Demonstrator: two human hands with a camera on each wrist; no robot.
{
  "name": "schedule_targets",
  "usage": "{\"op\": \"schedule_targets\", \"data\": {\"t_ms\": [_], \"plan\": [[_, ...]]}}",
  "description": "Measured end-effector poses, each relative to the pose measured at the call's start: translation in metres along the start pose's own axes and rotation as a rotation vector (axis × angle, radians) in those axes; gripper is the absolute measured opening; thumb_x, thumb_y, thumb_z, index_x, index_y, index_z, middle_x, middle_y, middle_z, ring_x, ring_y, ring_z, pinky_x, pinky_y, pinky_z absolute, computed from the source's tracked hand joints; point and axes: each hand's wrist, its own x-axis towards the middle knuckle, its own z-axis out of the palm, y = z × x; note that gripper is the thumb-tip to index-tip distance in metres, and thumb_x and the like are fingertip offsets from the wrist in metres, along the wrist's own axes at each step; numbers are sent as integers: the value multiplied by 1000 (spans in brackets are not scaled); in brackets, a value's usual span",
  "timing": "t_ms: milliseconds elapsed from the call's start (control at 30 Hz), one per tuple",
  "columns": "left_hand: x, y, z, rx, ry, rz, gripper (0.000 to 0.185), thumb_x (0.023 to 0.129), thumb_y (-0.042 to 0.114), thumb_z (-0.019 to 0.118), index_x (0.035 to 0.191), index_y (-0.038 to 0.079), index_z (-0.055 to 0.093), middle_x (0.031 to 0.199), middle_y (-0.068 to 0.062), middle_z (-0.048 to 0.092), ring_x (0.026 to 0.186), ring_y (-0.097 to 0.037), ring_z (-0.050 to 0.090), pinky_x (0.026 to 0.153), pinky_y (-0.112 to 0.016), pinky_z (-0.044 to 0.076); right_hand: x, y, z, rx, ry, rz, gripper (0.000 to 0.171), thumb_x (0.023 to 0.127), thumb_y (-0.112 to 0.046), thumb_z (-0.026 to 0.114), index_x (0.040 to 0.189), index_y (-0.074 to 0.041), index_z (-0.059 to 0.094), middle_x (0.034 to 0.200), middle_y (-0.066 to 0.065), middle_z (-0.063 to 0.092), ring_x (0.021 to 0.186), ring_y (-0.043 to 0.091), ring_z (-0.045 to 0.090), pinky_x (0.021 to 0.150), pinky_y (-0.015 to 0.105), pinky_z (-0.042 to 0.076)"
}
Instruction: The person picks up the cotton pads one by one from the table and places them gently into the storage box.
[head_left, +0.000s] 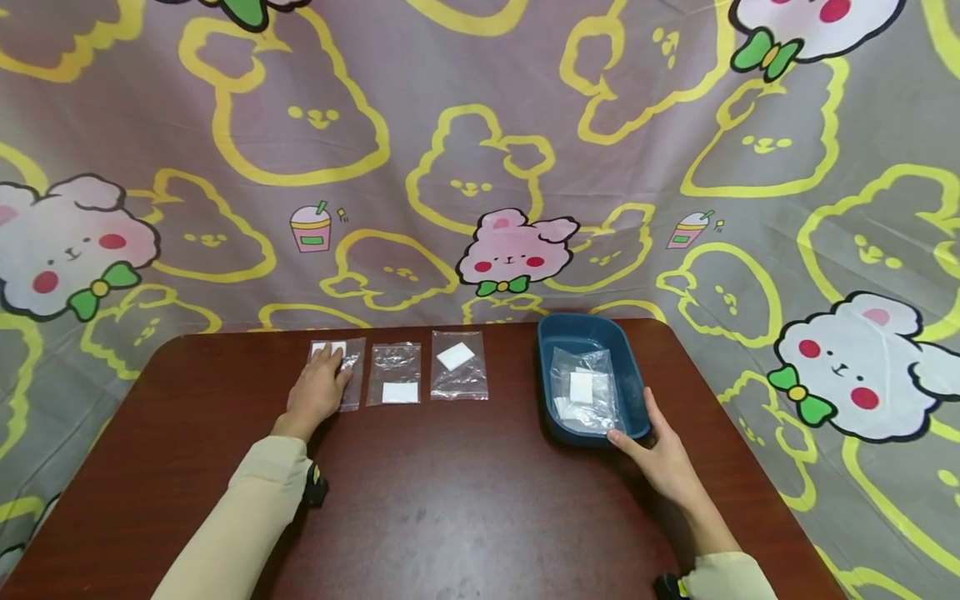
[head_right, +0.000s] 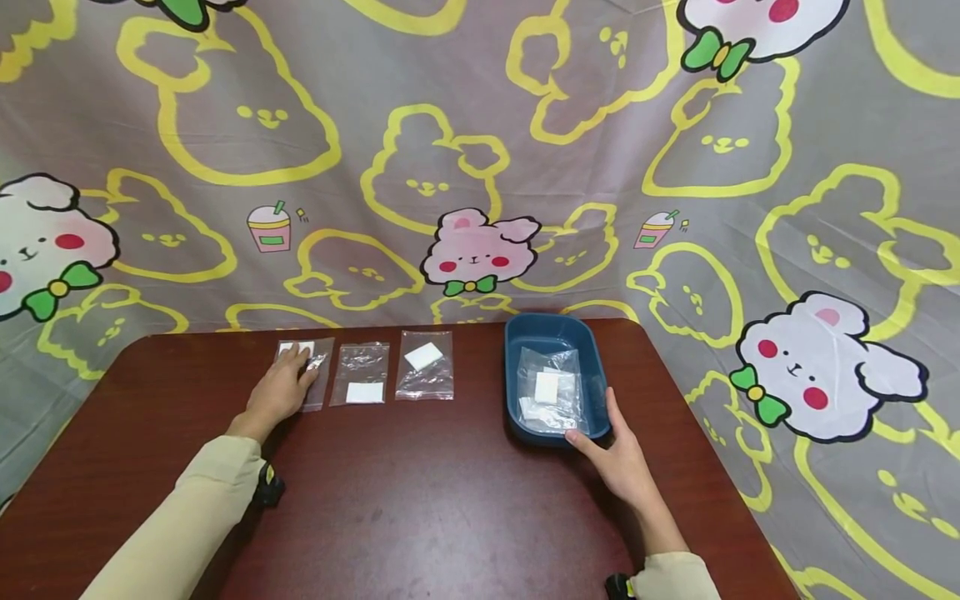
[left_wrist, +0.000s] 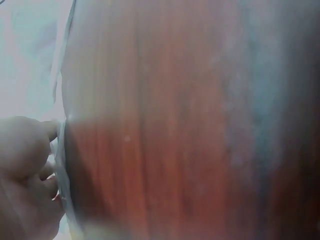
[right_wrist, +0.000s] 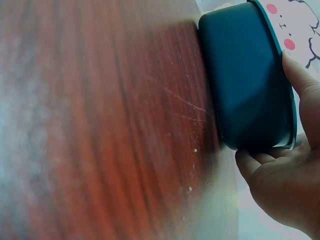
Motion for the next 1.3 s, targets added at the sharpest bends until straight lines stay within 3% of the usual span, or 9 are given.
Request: {"op": "schedule_targets", "data": {"t_ms": [300, 533, 900, 1300], "plan": [[-5, 4, -3, 17, 51, -47, 46, 103, 17, 54, 144, -4, 49, 153, -29, 36, 142, -48, 32, 107, -64, 35, 0, 0, 1, -1, 2, -7, 107, 92, -36, 75, 162, -18, -3, 166, 20, 8, 147, 42, 22, 111, 60, 30], [-8, 6, -3, 39, 106, -83, 40, 103, 19, 55, 139, 3, 58, 148, -25, 46, 122, -53, 52, 89, -66, 48, 0, 0, 0, 3, 1, -5, 107, 92, -36, 75, 162, -18, -3, 166, 20, 8, 148, 42, 20, 112, 60, 29], [-9, 2, -3, 27, 167, -111, 31, 102, 15, 57, 130, 6, 67, 140, -27, 53, 110, -55, 59, 79, -64, 51, 0, 0, 0, -7, 4, -10, 106, 92, -37, 75, 162, -18, -2, 166, 21, 10, 147, 42, 23, 111, 60, 31], [-9, 0, -2, 29, 182, -110, 30, 101, 15, 58, 129, 7, 69, 137, -27, 56, 101, -56, 62, 73, -63, 52, 0, -1, 0, -2, 4, -1, 106, 92, -38, 75, 162, -17, -2, 166, 21, 10, 147, 44, 23, 111, 60, 31]]}}
